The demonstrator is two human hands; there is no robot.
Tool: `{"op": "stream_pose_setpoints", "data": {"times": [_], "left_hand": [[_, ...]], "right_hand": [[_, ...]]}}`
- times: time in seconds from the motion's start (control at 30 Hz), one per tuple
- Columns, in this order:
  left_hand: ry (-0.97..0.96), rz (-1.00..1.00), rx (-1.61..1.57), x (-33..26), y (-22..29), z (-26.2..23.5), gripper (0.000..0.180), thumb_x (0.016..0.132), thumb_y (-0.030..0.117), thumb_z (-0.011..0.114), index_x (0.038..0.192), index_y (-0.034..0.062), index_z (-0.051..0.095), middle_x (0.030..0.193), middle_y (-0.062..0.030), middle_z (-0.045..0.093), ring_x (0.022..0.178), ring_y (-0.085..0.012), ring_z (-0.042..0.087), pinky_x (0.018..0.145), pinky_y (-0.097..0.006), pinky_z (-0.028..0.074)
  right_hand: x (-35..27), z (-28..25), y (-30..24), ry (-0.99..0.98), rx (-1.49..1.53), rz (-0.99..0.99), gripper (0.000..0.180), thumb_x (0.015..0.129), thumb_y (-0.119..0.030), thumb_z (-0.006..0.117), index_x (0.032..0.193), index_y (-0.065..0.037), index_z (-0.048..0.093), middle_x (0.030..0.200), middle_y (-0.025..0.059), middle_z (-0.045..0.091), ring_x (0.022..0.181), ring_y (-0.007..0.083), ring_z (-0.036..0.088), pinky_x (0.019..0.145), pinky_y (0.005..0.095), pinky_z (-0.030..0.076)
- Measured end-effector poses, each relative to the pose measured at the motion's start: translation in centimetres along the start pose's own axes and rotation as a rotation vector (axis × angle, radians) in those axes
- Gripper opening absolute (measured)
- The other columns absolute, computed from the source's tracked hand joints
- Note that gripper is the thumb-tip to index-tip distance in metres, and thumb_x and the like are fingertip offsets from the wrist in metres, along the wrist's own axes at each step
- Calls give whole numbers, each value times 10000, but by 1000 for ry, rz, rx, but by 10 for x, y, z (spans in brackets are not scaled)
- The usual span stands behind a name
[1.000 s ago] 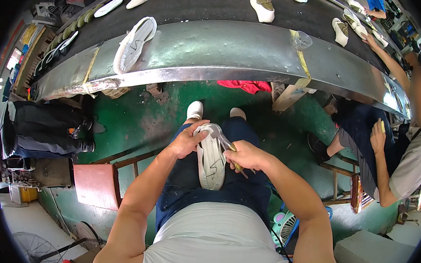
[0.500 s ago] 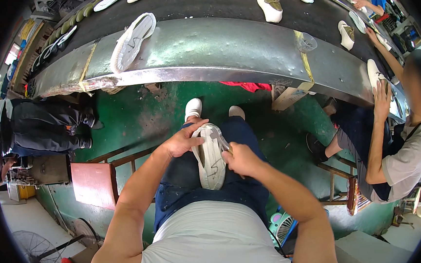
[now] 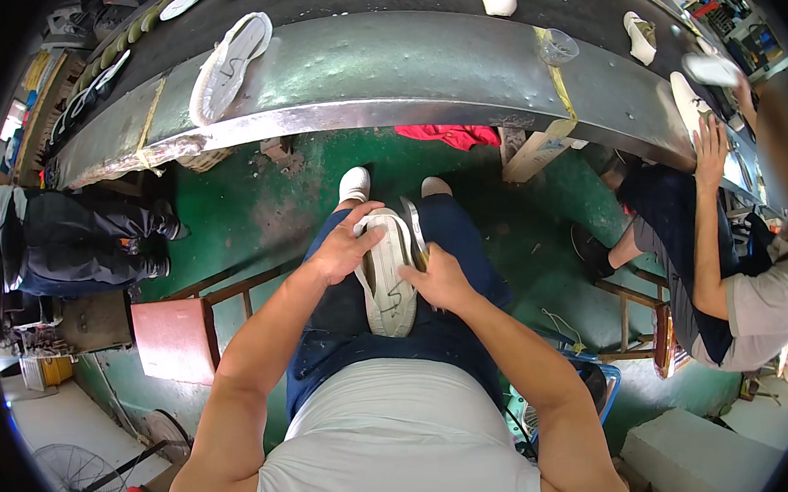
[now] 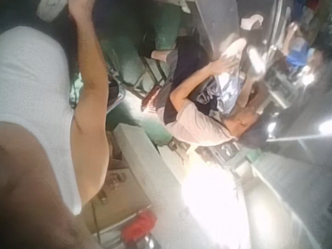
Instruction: Trim and finish shoes on an assembly line using a pincer tool.
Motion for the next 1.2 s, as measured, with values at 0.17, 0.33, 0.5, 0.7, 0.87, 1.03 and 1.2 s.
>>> {"op": "stream_pose_setpoints", "data": {"times": [0.17,0.33,0.5,0.7,0.87,1.03,1.2], "left_hand": [[123,207,14,-37,15,-15,487,975,134,638,1431,102,471,1252,-93,594,1135,-171,563,986,-300,456],[209,393,-58,-76,44,-20,653,940,10,650,1505,73,328,1305,-130,560,1206,-211,538,1026,-348,442],[214,832,248,-135,135,2,964,818,-112,664,1576,82,100,1461,-249,421,1328,-352,469,1062,-448,419],[23,1290,819,-166,179,64,942,670,-80,738,1490,12,283,1380,-306,484,1204,-498,558,1013,-561,452],[-12,1344,1101,-174,130,74,787,723,-84,666,1437,5,347,1499,-343,352,1416,-502,342,1146,-631,276],[90,511,291,-123,75,8,988,831,-80,542,1588,76,-73,1656,-202,-29,1541,-326,-4,1216,-505,80],[114,506,-272,-69,43,21,645,1102,359,245,1591,130,-108,1634,-143,155,1490,-272,219,1196,-377,243]], "right_hand": [[-26,14,0,-157,168,123,326,835,-151,668,1087,29,567,799,137,674,719,216,688,675,345,537],[-45,2,-9,-259,283,-37,310,858,-137,677,1102,17,564,807,124,673,698,199,666,667,348,525],[-102,-48,-49,-251,-515,-573,465,934,-329,689,1221,16,566,1067,168,702,1024,210,678,826,347,533],[-60,14,-51,-627,1183,298,792,1024,-631,304,1591,-127,76,1508,219,428,1276,362,546,948,468,523],[-18,0,-97,-470,1318,-154,719,1027,-316,540,1576,-60,152,1467,129,456,1303,243,507,1064,359,446],[-2,-10,-84,-318,1196,-268,844,954,-102,660,1598,-70,116,1476,118,441,1306,199,477,1082,340,415],[12,12,-74,-261,1080,-211,762,965,-86,619,1589,-68,182,1501,131,411,1316,211,466,1085,335,406]]}}
Point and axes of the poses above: each hand's wrist, its own x-axis towards the middle knuckle, its own z-axis out of the palm, y = z × x, the point moved 9 cm from there along x, towards the middle knuckle
